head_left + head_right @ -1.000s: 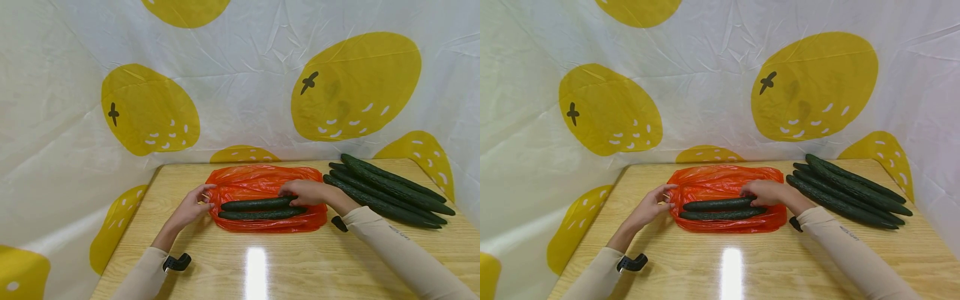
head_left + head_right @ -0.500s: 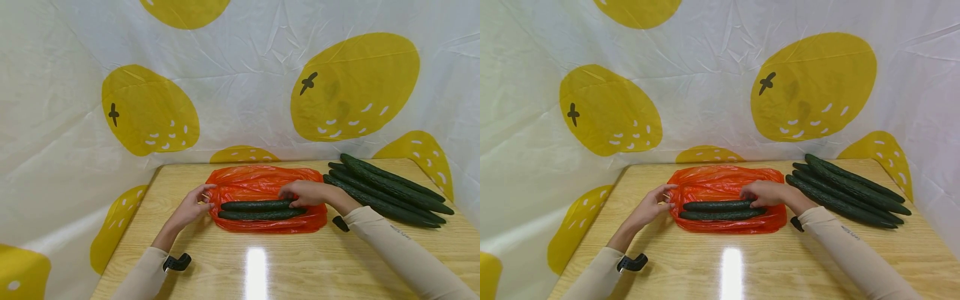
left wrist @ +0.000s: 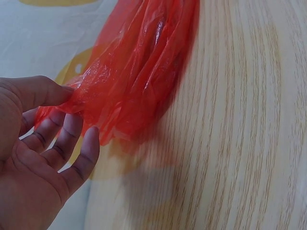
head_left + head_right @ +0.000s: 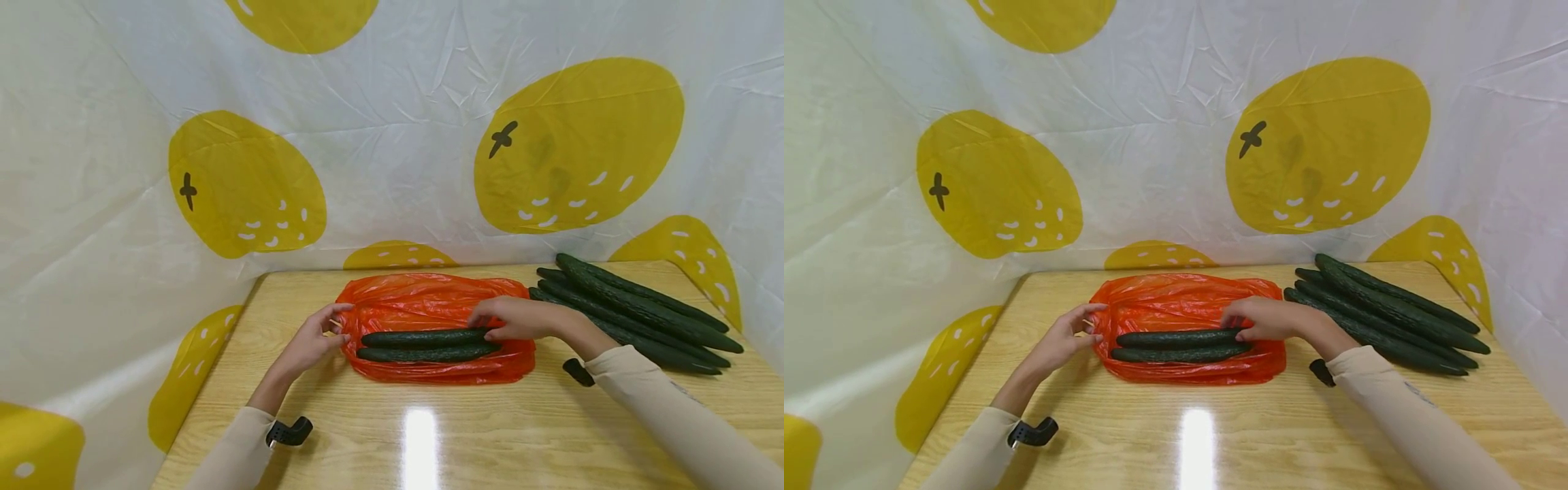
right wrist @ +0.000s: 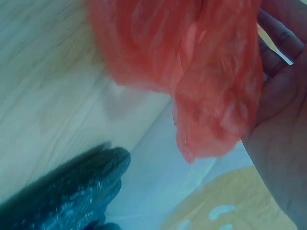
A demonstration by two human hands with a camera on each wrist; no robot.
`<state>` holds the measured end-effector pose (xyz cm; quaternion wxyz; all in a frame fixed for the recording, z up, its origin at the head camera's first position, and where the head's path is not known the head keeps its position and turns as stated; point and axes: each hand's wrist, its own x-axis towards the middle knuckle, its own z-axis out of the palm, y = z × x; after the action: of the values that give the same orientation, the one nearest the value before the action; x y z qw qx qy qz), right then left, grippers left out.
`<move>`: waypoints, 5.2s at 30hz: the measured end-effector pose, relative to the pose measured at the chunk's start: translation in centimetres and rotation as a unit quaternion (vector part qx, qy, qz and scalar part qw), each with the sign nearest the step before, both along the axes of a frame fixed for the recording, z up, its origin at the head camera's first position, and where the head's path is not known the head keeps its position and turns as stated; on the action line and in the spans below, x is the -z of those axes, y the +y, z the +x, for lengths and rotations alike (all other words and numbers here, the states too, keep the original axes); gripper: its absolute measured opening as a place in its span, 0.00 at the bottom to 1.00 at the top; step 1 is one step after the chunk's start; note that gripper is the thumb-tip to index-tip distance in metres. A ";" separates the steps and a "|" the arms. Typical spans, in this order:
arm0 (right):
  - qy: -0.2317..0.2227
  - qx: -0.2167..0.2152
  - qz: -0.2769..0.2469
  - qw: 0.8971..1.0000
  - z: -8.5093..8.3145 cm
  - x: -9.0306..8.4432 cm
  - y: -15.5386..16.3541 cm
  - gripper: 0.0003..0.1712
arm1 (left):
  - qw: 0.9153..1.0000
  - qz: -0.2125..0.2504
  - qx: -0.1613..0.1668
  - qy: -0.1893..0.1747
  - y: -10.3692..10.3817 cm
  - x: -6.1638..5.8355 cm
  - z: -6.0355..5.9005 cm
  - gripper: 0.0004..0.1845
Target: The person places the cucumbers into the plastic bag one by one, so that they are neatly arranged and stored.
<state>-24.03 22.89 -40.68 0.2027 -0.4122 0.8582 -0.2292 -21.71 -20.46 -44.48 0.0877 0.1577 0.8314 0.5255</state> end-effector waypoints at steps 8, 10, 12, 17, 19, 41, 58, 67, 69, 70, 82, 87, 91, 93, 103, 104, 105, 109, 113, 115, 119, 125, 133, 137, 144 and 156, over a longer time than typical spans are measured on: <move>-0.008 0.014 -0.016 1.000 0.9 -0.9 1.9 0.18 | 1.000 -0.012 -0.007 -0.004 0.4 -0.6 0.3 0.31; -0.009 0.019 -0.020 1.000 1.1 -1.1 2.3 0.18 | 1.000 -0.011 -0.006 -0.006 0.6 -1.1 0.6 0.30; -0.013 0.024 -0.024 0.999 1.3 -1.4 2.7 0.19 | 1.000 -0.008 -0.006 -0.008 0.8 -1.8 0.9 0.30; -0.016 0.046 -0.026 0.998 1.6 -2.1 3.9 0.20 | 1.000 -0.002 -0.001 -0.006 0.9 -2.8 1.6 0.29; -0.009 0.056 -0.026 0.998 1.6 -2.4 4.4 0.20 | 1.000 -0.002 0.001 -0.004 0.9 -2.8 1.7 0.29; 0.052 0.081 -0.086 0.992 2.1 -3.3 8.9 0.24 | 1.000 -0.005 0.000 0.003 -0.2 0.1 -0.2 0.30; 0.095 0.159 -0.069 0.980 2.8 -2.3 12.3 0.24 | 1.000 -0.006 -0.001 0.009 -0.1 -0.1 -0.1 0.30; 0.149 0.189 -0.068 0.968 2.4 -1.3 14.4 0.27 | 1.000 -0.004 -0.001 0.010 -0.2 0.1 -0.3 0.30; 0.168 0.195 -0.064 0.964 2.2 -1.0 14.9 0.28 | 1.000 -0.003 -0.001 0.009 -0.1 0.0 -0.3 0.30; 0.175 0.198 -0.063 0.962 2.1 -0.9 15.1 0.28 | 1.000 -0.002 -0.002 0.009 -0.1 0.0 -0.2 0.30; 0.190 0.230 -0.039 0.954 2.3 -1.1 16.9 0.28 | 1.000 -0.005 0.000 0.007 -0.2 -0.1 -0.1 0.30; 0.201 0.235 -0.023 0.951 2.2 -1.1 17.6 0.29 | 1.000 -0.002 0.000 0.004 -0.3 0.0 -0.2 0.30; 0.214 0.242 -0.008 0.946 2.2 -1.0 18.3 0.29 | 1.000 0.001 -0.001 -0.002 -0.3 0.0 -0.1 0.30; 0.223 0.248 -0.002 0.943 2.2 -0.9 18.5 0.30 | 1.000 0.004 -0.002 -0.004 -0.3 0.1 -0.1 0.30; 0.252 0.244 0.016 0.936 2.1 0.0 19.6 0.31 | 1.000 0.006 -0.002 -0.002 -0.2 0.0 0.0 0.29; 0.249 0.244 0.018 0.937 2.1 0.1 19.7 0.32 | 1.000 0.004 -0.001 0.001 -0.2 0.0 0.0 0.29; 0.246 0.246 0.019 0.937 2.0 0.2 19.8 0.32 | 1.000 0.004 -0.001 0.001 -0.2 0.0 0.0 0.29; 0.235 0.247 0.027 0.940 1.9 0.4 19.8 0.32 | 1.000 0.003 -0.001 0.003 -0.2 0.0 0.0 0.29; 0.216 0.246 0.027 0.945 1.8 0.6 19.8 0.32 | 1.000 0.003 0.001 0.003 -0.2 0.0 -0.1 0.29; 0.208 0.247 0.028 0.946 1.7 0.7 19.8 0.32 | 1.000 0.004 0.002 0.002 -0.2 0.0 -0.1 0.29; 0.192 0.251 0.032 0.948 1.5 0.8 19.8 0.31 | 1.000 0.004 0.000 0.001 -0.3 0.2 0.0 0.29; 0.174 0.247 0.042 0.952 1.1 0.9 19.9 0.32 | 1.000 -0.003 -0.007 0.002 -0.2 0.4 -0.1 0.30; 0.161 0.243 0.061 0.955 0.6 0.7 19.8 0.33 | 1.000 0.003 -0.004 -0.002 -0.1 0.5 -0.1 0.30; 0.153 0.246 0.074 0.954 0.4 0.6 19.7 0.33 | 1.000 0.002 -0.001 0.001 -0.1 0.4 0.1 0.30; 0.158 0.252 0.118 0.948 0.3 0.7 19.9 0.34 | 1.000 0.008 0.002 0.001 -0.3 0.4 0.0 0.29; 0.154 0.260 0.140 0.943 0.6 0.6 19.8 0.34 | 1.000 0.004 -0.003 0.003 -0.3 0.3 0.1 0.30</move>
<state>-23.44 42.66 -41.29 0.0572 -0.1719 0.9798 -0.0849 -21.63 -20.78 -44.81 0.0828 0.1573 0.8299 0.5288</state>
